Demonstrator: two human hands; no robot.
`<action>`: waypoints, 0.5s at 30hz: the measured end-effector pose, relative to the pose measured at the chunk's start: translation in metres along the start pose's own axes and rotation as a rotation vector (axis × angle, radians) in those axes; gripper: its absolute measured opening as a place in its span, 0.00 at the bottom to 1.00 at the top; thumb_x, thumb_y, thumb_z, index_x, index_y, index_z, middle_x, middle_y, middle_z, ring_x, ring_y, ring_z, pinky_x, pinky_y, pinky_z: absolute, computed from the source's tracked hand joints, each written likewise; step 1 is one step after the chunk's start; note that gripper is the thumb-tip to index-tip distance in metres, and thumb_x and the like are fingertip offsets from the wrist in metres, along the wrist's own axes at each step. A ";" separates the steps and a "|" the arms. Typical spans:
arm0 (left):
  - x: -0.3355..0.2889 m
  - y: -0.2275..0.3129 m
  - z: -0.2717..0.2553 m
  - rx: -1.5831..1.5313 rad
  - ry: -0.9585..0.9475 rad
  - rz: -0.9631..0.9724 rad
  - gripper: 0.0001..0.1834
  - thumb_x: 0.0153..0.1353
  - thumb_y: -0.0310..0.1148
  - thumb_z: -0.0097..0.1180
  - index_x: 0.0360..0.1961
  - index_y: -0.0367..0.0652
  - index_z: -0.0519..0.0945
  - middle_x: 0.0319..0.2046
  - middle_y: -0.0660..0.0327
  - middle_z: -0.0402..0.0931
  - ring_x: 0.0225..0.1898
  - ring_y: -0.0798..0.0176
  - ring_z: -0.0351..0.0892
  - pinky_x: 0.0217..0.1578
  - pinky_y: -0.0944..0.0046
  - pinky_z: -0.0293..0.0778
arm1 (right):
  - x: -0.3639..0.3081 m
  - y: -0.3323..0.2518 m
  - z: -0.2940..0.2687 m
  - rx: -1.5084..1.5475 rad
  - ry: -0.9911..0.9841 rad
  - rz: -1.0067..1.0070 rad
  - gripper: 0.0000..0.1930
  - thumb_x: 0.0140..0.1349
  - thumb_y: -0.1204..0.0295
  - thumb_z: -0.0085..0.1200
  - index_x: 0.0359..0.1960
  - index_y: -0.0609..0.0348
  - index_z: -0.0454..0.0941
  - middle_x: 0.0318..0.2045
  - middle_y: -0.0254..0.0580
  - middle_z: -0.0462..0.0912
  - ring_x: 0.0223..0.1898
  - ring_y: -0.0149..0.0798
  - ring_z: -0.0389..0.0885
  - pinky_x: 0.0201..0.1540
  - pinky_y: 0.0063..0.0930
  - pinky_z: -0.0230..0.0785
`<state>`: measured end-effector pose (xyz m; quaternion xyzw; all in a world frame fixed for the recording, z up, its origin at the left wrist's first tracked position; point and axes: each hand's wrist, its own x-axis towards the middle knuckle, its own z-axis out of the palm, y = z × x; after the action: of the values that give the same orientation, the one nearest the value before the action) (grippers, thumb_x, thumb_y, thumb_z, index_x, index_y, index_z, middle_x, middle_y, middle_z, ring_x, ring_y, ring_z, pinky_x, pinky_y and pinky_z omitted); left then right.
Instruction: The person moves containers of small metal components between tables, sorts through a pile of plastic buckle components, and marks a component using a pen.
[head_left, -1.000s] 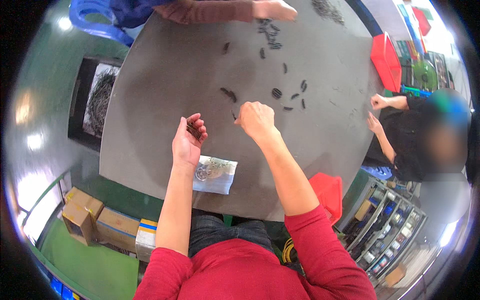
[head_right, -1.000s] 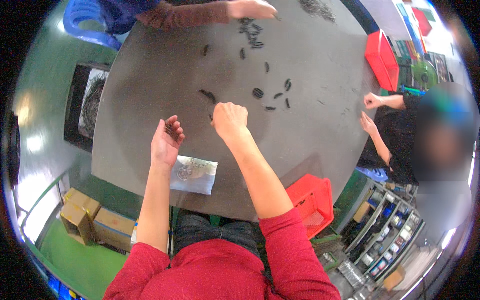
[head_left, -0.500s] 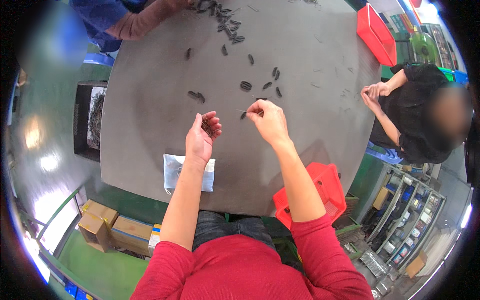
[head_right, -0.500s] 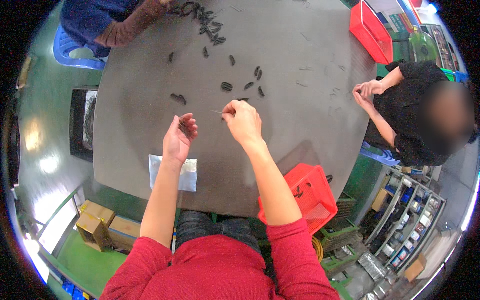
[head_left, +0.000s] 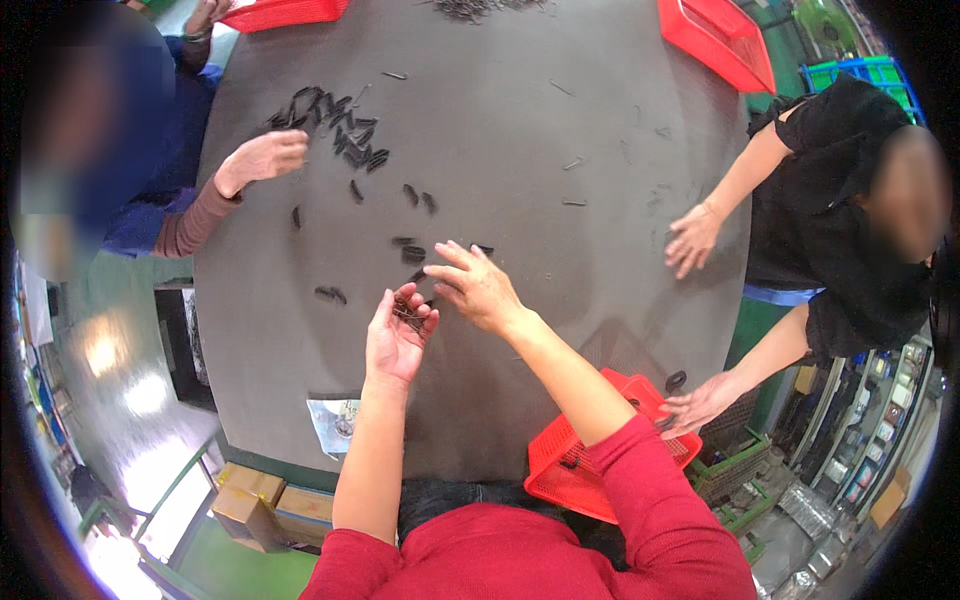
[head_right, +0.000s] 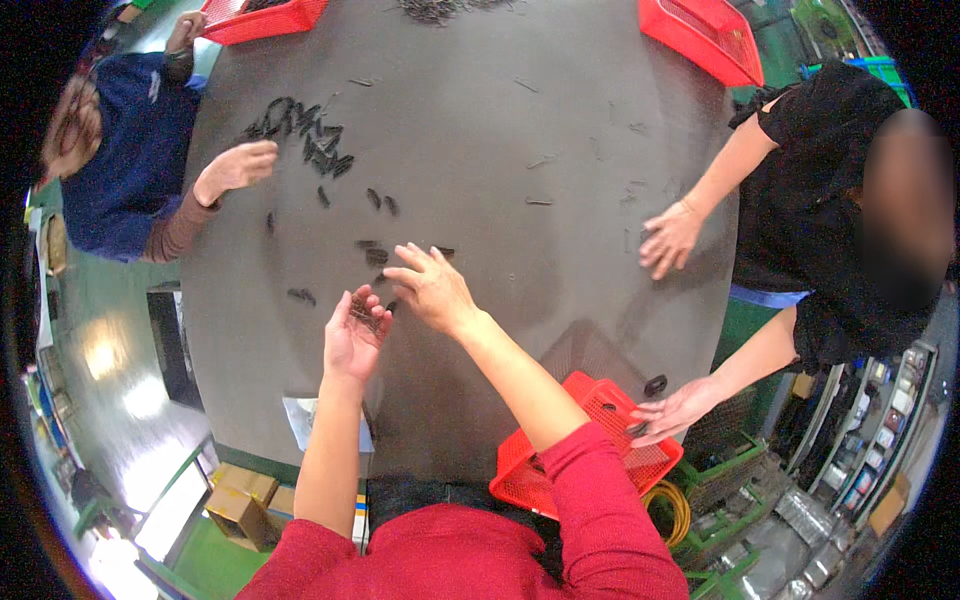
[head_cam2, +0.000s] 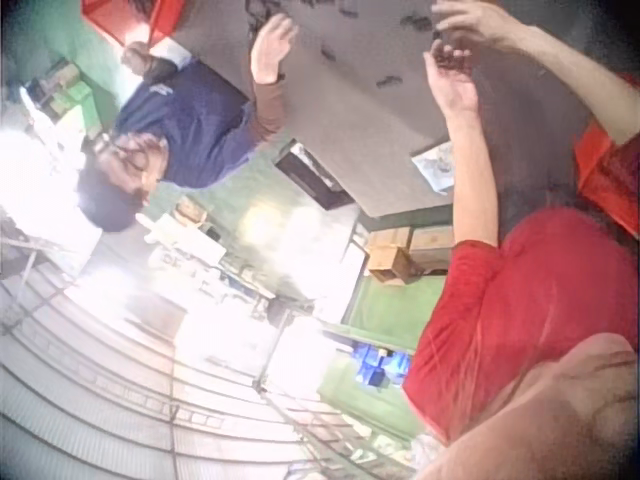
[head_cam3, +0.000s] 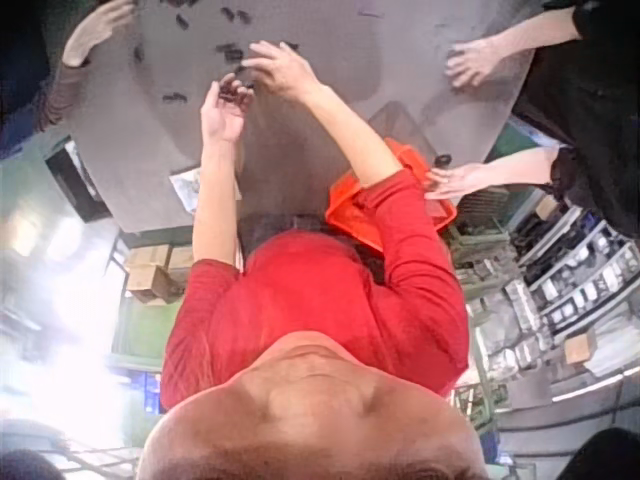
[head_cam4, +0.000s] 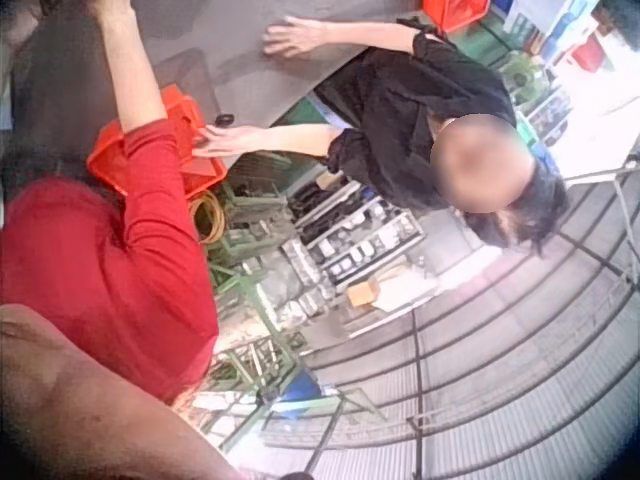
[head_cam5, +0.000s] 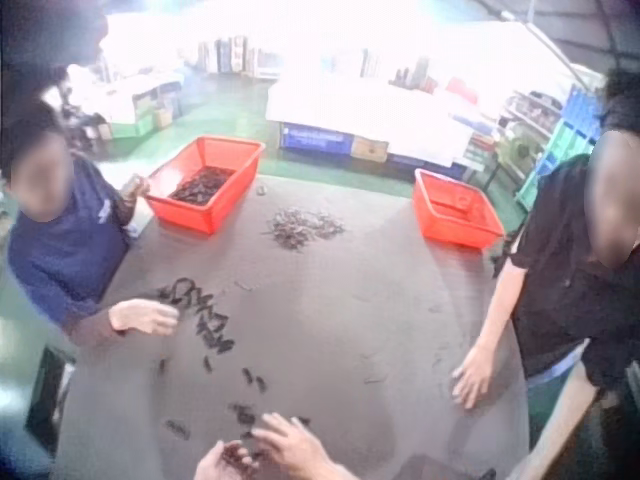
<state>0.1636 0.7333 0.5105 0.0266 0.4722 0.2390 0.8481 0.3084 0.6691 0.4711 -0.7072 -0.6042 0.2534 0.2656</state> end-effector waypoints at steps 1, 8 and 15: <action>0.003 0.003 0.005 0.018 0.029 0.003 0.15 0.61 0.41 0.40 0.34 0.41 0.72 0.23 0.65 0.68 0.22 0.70 0.67 0.27 0.69 0.68 | 0.003 0.009 -0.010 -0.025 0.165 0.013 0.11 0.52 0.70 0.47 0.39 0.54 0.72 0.47 0.44 0.69 0.51 0.43 0.65 0.50 0.38 0.60; 0.033 0.005 0.013 0.057 -0.131 -0.116 0.14 0.61 0.42 0.40 0.32 0.42 0.71 0.20 0.67 0.63 0.18 0.73 0.59 0.22 0.71 0.63 | -0.015 0.123 -0.107 -0.386 0.349 0.571 0.08 0.47 0.72 0.55 0.30 0.54 0.71 0.30 0.41 0.70 0.36 0.44 0.72 0.34 0.37 0.67; 0.057 -0.022 0.036 0.174 -0.158 -0.099 0.16 0.61 0.41 0.41 0.40 0.40 0.71 0.29 0.63 0.72 0.32 0.67 0.72 0.33 0.67 0.71 | 0.002 0.070 -0.102 0.024 0.127 0.418 0.05 0.50 0.71 0.51 0.28 0.56 0.71 0.31 0.41 0.72 0.32 0.43 0.73 0.34 0.34 0.67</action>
<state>0.2266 0.7450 0.4794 0.0954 0.4235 0.1524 0.8879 0.4281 0.6554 0.4976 -0.8284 -0.4233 0.2652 0.2533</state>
